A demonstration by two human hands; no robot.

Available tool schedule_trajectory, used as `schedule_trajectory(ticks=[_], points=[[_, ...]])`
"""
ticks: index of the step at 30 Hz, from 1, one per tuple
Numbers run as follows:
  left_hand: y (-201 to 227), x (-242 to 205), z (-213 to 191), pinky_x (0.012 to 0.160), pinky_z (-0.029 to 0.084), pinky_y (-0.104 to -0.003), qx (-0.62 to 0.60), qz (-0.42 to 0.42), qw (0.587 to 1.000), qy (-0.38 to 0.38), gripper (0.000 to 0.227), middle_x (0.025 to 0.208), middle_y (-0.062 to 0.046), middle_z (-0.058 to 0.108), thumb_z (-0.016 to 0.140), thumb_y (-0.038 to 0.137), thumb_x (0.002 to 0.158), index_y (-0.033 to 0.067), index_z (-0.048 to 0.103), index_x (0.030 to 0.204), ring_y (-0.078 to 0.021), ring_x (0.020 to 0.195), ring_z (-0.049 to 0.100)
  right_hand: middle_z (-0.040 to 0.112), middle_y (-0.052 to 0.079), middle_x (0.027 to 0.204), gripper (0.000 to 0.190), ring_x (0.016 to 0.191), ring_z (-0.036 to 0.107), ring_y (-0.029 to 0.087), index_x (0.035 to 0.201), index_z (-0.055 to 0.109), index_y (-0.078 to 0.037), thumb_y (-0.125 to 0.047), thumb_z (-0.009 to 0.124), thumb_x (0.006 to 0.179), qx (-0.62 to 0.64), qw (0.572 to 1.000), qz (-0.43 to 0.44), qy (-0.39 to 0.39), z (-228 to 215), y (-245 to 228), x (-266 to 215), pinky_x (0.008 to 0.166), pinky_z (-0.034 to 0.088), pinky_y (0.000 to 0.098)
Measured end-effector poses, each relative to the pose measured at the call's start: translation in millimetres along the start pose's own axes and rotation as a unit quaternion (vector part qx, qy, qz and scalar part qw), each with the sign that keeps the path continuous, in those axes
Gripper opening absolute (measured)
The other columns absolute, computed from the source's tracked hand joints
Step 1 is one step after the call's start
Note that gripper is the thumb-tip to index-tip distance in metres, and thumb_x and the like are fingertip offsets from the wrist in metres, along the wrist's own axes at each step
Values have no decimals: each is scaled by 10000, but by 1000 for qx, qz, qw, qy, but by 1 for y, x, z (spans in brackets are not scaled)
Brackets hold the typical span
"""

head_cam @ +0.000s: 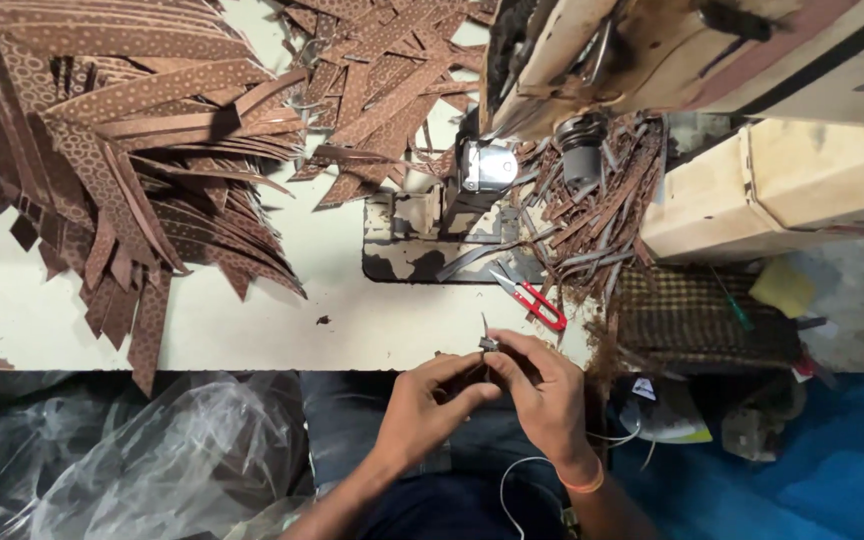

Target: Stitching together patterned brown material components using an industrial sewing machine.

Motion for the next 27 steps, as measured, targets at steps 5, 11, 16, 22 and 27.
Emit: schedule_trajectory(ticks=[5,11,16,22,27], points=[[-2,1,1,782,562,-236,48,91,994,41,318,972,-52,791,770,85,867,38,766,1181,-96,848,714,774,90,864,196,765,709,106,1095,726,15,-124,687,962,103,993,51,14,3,32,-7,693,582,267],[5,0,-6,756,562,-260,9,14,999,33,252,967,-61,783,739,62,868,42,797,1113,-107,843,711,758,92,891,236,777,745,180,1093,711,0,-157,739,918,-6,996,-81,-34,-2,-19,0,709,579,287],[-13,1,-9,789,565,-240,34,68,996,52,313,984,-60,768,697,-3,851,24,754,1158,-89,884,712,742,102,895,271,779,743,208,1021,723,-17,-193,809,833,-87,986,-141,-6,6,-24,-3,683,567,297],[-21,0,-6,661,533,-278,-75,-56,996,0,306,1002,-14,740,699,49,886,49,749,1189,-90,792,644,780,101,965,136,882,735,181,1003,788,-27,-94,772,886,14,998,-44,-32,-1,11,7,788,569,297],[-27,-1,-6,851,551,-239,-34,141,989,-36,272,1059,-56,759,749,33,916,-20,750,1182,-85,956,678,786,108,1026,174,951,714,157,1031,788,50,-17,765,872,270,949,131,-96,9,61,5,875,563,277]])
Point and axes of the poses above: each hand's wrist, its own x-axis towards the middle knuckle, its own z-axis out of the palm, y = z × x, the point moved 6 cm from there along x, towards the middle knuckle
